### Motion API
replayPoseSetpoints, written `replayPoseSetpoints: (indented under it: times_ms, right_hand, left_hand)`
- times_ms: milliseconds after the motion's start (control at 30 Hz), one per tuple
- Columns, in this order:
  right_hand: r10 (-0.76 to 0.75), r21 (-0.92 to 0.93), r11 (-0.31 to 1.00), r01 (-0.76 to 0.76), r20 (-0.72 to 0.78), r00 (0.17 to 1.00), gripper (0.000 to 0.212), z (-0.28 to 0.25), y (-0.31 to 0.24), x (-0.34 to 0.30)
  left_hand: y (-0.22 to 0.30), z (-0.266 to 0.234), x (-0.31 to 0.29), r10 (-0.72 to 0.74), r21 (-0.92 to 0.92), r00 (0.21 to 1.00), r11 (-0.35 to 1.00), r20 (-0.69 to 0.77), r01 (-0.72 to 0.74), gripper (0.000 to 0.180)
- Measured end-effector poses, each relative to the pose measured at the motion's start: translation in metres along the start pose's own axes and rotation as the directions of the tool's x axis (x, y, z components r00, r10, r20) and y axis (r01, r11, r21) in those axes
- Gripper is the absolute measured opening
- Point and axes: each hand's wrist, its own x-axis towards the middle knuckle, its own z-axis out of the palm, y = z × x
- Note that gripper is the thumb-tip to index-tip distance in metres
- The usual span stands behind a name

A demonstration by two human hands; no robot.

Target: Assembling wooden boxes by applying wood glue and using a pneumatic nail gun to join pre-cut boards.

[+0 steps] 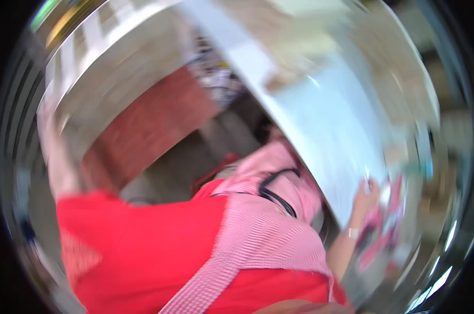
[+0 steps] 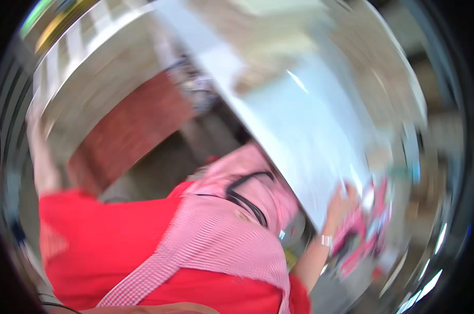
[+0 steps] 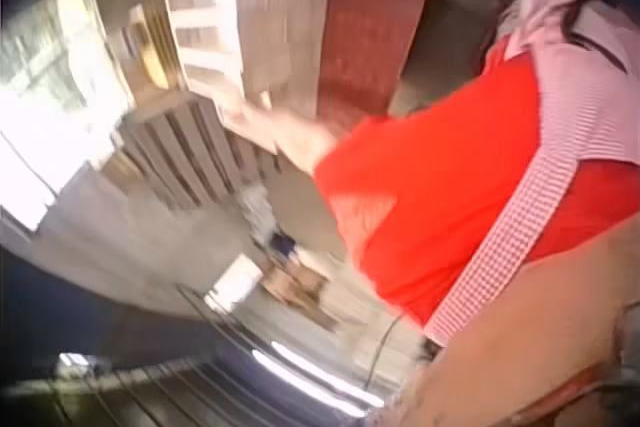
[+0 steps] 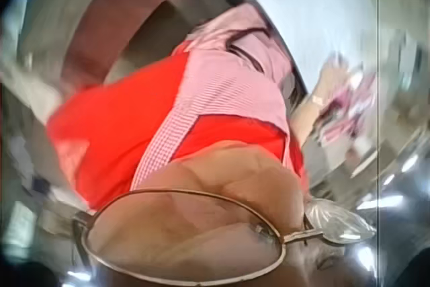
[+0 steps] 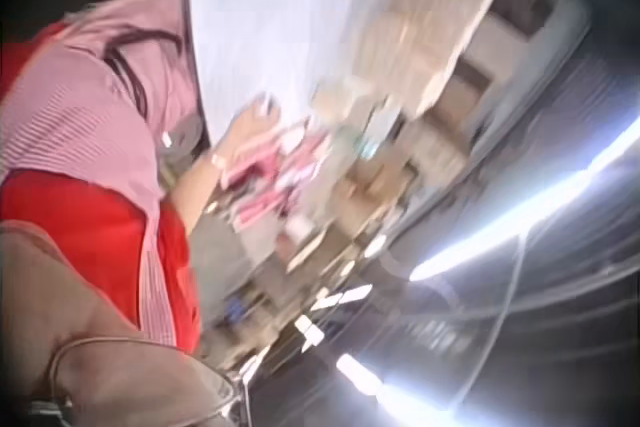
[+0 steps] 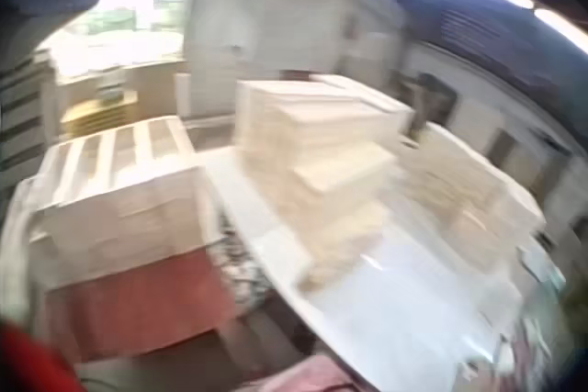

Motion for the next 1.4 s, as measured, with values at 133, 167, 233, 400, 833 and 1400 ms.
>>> replayPoseSetpoints:
  times_ms: [133, 167, 233, 400, 833, 1400]
  right_hand:
    - [-0.022, 0.264, 0.961, 0.082, -0.221, 0.975, 0.018, 0.058, 0.042, 0.022]
    - [0.059, 0.206, 0.978, -0.012, -0.225, 0.973, 0.018, 0.038, 0.048, 0.017]
    - [0.265, 0.224, 0.946, -0.233, -0.126, 0.956, 0.022, 0.039, 0.056, 0.03]
    - [0.499, 0.108, 0.858, -0.501, 0.054, 0.865, 0.039, 0.067, 0.106, 0.091]
    - [0.624, -0.048, 0.716, -0.696, -0.402, 0.67, 0.107, 0.146, 0.142, 0.193]
    - [0.409, 0.349, 0.904, -0.247, -0.533, 0.741, 0.095, 0.043, 0.107, 0.1]
  left_hand:
    - [-0.141, 0.048, 0.038, -0.726, -0.492, 0.511, 0.688, -0.46, 0.534, 0.037]
    - [-0.033, 0.006, 0.072, -0.751, -0.476, 0.487, 0.66, -0.447, 0.582, 0.03]
    - [0.036, -0.079, 0.068, -0.626, -0.565, 0.524, 0.77, -0.578, 0.298, 0.028]
    - [0.218, -0.238, 0.042, -0.519, -0.895, 0.79, 0.439, -0.328, -0.083, 0.027]
    - [0.478, -0.492, 0.079, 0.316, -0.929, 0.88, -0.013, -0.354, -0.369, 0.029]
    - [0.666, -0.488, 0.221, 0.801, -0.55, 0.591, 0.539, 0.098, -0.639, 0.067]
